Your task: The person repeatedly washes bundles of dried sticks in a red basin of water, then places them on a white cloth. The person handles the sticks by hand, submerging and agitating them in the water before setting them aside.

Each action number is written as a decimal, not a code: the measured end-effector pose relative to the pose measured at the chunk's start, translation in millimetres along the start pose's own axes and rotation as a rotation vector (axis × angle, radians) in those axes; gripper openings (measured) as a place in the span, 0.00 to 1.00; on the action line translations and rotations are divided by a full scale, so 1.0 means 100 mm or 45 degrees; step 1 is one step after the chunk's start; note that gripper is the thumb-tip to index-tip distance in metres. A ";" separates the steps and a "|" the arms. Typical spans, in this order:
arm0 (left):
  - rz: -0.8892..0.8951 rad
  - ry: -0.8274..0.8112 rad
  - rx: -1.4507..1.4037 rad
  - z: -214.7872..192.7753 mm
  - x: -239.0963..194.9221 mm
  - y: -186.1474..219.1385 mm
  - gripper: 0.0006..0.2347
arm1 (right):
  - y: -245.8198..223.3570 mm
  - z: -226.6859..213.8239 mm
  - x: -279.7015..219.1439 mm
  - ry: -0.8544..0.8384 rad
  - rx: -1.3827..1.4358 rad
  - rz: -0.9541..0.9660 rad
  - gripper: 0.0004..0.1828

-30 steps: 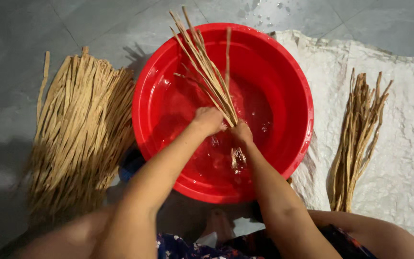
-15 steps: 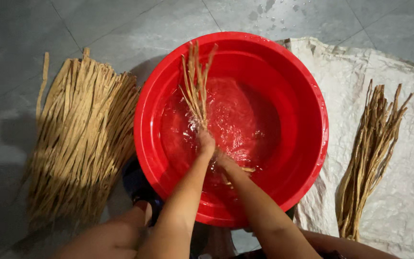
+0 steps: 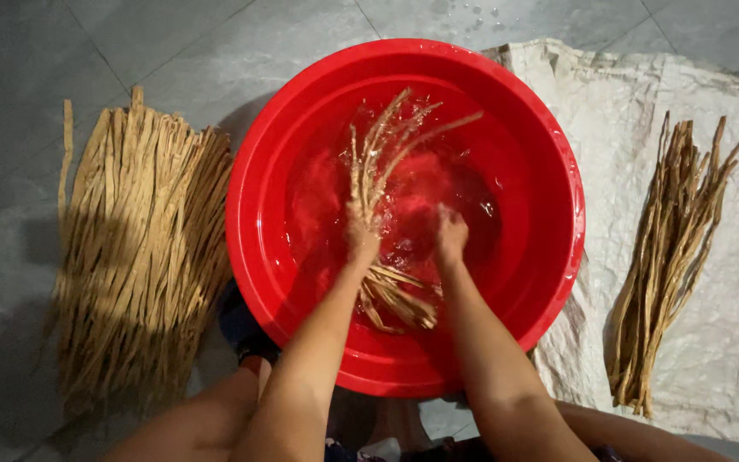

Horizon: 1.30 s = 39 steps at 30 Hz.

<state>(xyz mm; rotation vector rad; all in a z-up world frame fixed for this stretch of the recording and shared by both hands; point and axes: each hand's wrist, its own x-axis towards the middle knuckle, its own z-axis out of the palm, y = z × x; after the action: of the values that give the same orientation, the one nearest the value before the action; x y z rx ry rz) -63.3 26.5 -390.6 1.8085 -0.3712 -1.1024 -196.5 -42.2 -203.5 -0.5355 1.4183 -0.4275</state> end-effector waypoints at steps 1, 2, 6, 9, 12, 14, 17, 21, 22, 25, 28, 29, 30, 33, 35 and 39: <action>0.020 -0.028 0.167 0.05 -0.10 0.04 0.32 | 0.00 0.09 0.01 -0.044 0.027 -0.078 0.34; 0.045 -0.036 0.487 0.12 -0.19 0.09 0.33 | 0.00 0.16 0.05 -0.088 0.053 -0.158 0.36; 0.179 -0.284 0.857 0.12 -0.44 0.36 0.20 | 0.09 0.41 0.31 -0.261 -0.060 -0.124 0.35; 0.065 -0.487 0.749 0.04 -0.57 0.55 0.24 | 0.29 0.28 0.54 -0.133 -0.179 -0.086 0.28; -0.146 -0.766 0.570 -0.05 -0.62 0.73 0.28 | 0.50 0.01 0.73 -0.154 -0.129 -0.002 0.22; -0.168 -0.882 0.299 -0.06 -0.61 0.80 0.27 | 0.57 -0.12 0.84 -0.115 -0.126 0.046 0.20; -0.346 -0.738 0.247 -0.05 -0.49 0.85 0.29 | 0.62 -0.08 0.90 0.152 -0.028 -0.018 0.19; -0.610 -0.598 -0.339 -0.05 -0.07 1.10 0.34 | 0.49 0.42 0.72 0.018 -0.173 -0.364 0.21; -0.606 -0.567 -0.345 -0.11 -0.01 1.15 0.34 | 0.50 0.56 0.58 -0.107 -0.235 -0.490 0.23; -0.314 -0.632 -0.541 -0.31 0.08 1.27 0.35 | 0.56 0.90 0.14 -0.362 -0.300 -1.242 0.37; -0.248 -0.648 -0.587 -0.35 -0.04 1.31 0.37 | 0.34 1.00 -0.03 -0.132 -0.617 -1.107 0.38; -0.261 -0.642 -0.584 -0.27 -0.09 1.31 0.37 | 0.24 0.96 -0.03 -0.088 -0.592 -1.094 0.34; -0.324 -0.622 -0.588 -0.19 -0.17 1.27 0.37 | 0.14 0.88 -0.02 -0.048 -0.572 -1.075 0.31; -0.438 -0.609 -0.548 0.04 -0.27 1.19 0.39 | -0.06 0.72 -0.03 0.009 -0.374 -0.536 0.31; -0.368 -0.667 -0.494 0.15 -0.20 1.15 0.40 | -0.14 0.66 -0.05 0.035 -0.382 -0.591 0.32; -0.241 -0.704 -0.351 -0.15 0.07 0.96 0.40 | 0.15 0.96 -0.16 -0.056 -0.617 -0.940 0.29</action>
<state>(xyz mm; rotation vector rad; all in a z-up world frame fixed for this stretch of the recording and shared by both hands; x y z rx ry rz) -28.2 -17.4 -311.3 1.2969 -0.3516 -1.7009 -103.3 -11.8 -193.0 -1.4715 1.2452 -0.6486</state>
